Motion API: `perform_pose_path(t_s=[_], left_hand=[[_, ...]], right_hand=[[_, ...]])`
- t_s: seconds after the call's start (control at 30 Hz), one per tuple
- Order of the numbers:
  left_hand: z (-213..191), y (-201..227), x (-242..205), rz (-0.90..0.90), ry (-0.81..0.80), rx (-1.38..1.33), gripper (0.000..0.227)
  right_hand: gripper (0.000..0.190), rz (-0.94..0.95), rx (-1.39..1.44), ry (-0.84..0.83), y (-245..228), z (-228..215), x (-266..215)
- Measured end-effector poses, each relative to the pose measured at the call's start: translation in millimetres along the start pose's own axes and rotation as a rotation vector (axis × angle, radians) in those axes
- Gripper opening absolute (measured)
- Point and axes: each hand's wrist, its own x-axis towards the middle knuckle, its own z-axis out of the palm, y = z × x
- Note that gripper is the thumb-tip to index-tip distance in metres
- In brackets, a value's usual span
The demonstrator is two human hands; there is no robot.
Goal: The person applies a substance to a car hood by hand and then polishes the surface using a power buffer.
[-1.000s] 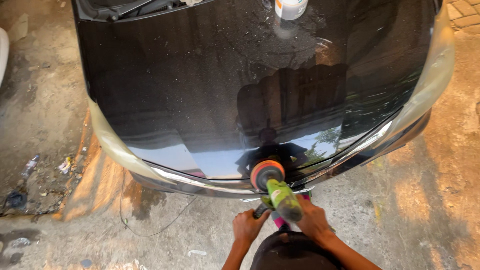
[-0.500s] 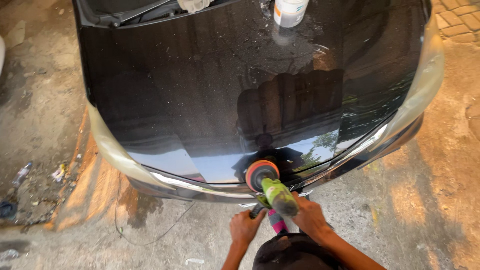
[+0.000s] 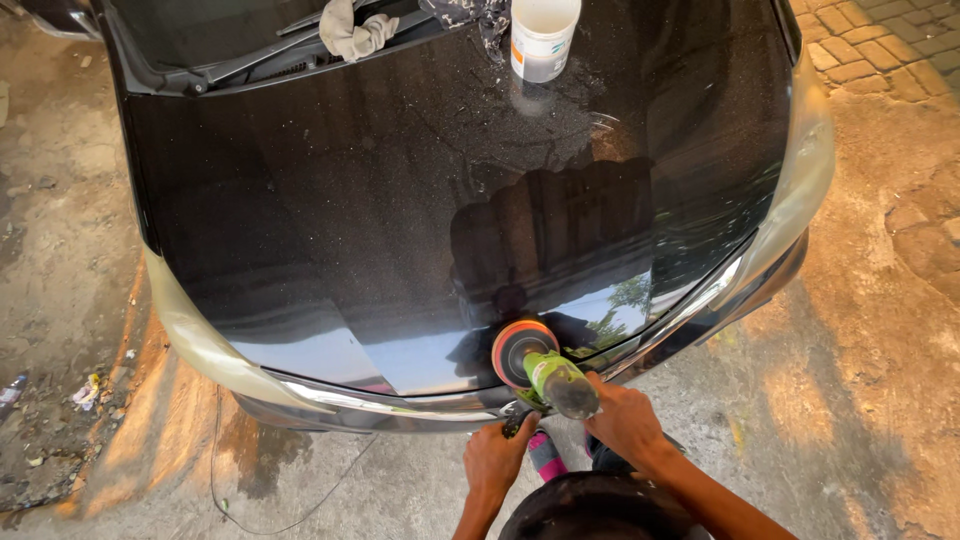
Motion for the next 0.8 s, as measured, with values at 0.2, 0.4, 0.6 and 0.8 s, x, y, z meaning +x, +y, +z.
perform_pose_path(t_s=[0.2,0.4,0.6,0.8], left_hand=[[-9,30,10,0.022,-0.046,-0.004,0.074],[-6,108,36,0.119,-0.095,0.038,0.082],[-2,186,71,0.155,-0.089,0.013,0.083],[-8,251,113,0.102,-0.088,-0.037,0.090]], right_hand=[[0.035,0.076,-0.013,-0.084,26,-3,16],[0.038,0.252,-0.153,-0.199,76,-51,43],[0.044,0.300,-0.236,-0.229,107,-119,103],[0.050,0.226,-0.245,0.048,118,-174,167]])
